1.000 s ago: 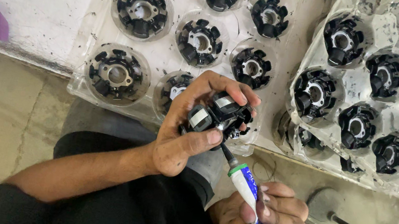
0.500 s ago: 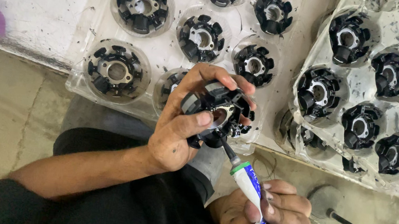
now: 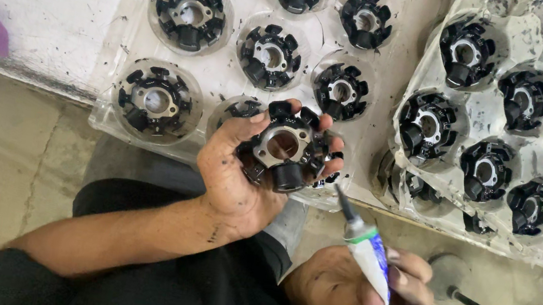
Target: The person picks black rotor-like components from blister trays, applies adhesive from a tube onto each component, and places the treated components back into the trays, working through them one at a time.
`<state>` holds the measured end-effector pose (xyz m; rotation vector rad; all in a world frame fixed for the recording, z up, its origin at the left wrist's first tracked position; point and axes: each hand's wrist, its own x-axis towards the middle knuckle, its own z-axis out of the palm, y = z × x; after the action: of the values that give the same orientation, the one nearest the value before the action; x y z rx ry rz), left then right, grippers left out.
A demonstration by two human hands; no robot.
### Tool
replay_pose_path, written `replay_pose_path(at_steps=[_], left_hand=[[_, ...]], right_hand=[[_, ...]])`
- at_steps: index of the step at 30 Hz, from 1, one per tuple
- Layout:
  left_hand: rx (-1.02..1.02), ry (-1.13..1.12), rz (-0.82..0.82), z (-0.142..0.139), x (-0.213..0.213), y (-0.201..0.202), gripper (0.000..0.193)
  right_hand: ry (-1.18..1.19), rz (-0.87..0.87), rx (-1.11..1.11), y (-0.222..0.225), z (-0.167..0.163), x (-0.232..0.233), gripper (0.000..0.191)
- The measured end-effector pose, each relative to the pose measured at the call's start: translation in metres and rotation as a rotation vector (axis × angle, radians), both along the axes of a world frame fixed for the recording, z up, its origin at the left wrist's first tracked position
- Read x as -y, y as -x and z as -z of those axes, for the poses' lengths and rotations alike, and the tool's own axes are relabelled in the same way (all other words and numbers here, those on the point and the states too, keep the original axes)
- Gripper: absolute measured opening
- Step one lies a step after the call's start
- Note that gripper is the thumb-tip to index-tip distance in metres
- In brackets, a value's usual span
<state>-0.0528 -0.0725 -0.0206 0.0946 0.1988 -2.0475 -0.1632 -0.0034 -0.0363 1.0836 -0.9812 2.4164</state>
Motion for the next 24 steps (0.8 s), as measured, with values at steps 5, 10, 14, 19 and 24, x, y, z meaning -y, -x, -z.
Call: replay_pose_path(at_steps=[5, 10, 14, 19, 24], left_hand=[[-0.020, -0.078, 0.036, -0.002, 0.002, 0.000, 0.038], [-0.041, -0.096, 0.049, -0.002, 0.003, -0.002, 0.036], [-0.061, -0.112, 0.077, -0.002, 0.002, -0.003, 0.036], [-0.047, -0.148, 0.105, -0.003, 0.001, -0.002, 0.036], [-0.044, -0.159, 0.108, -0.002, 0.001, -0.002, 0.035]], right_hand=[[-0.267, -0.013, -0.037, 0.003, 0.007, -0.009, 0.039], [-0.219, -0.062, -0.055, 0.002, 0.016, -0.013, 0.031], [-0.194, -0.173, -0.233, 0.002, 0.020, -0.017, 0.047], [-0.230, -0.176, -0.221, 0.008, 0.022, -0.024, 0.037], [-0.250, -0.169, -0.253, 0.012, 0.028, -0.030, 0.040]])
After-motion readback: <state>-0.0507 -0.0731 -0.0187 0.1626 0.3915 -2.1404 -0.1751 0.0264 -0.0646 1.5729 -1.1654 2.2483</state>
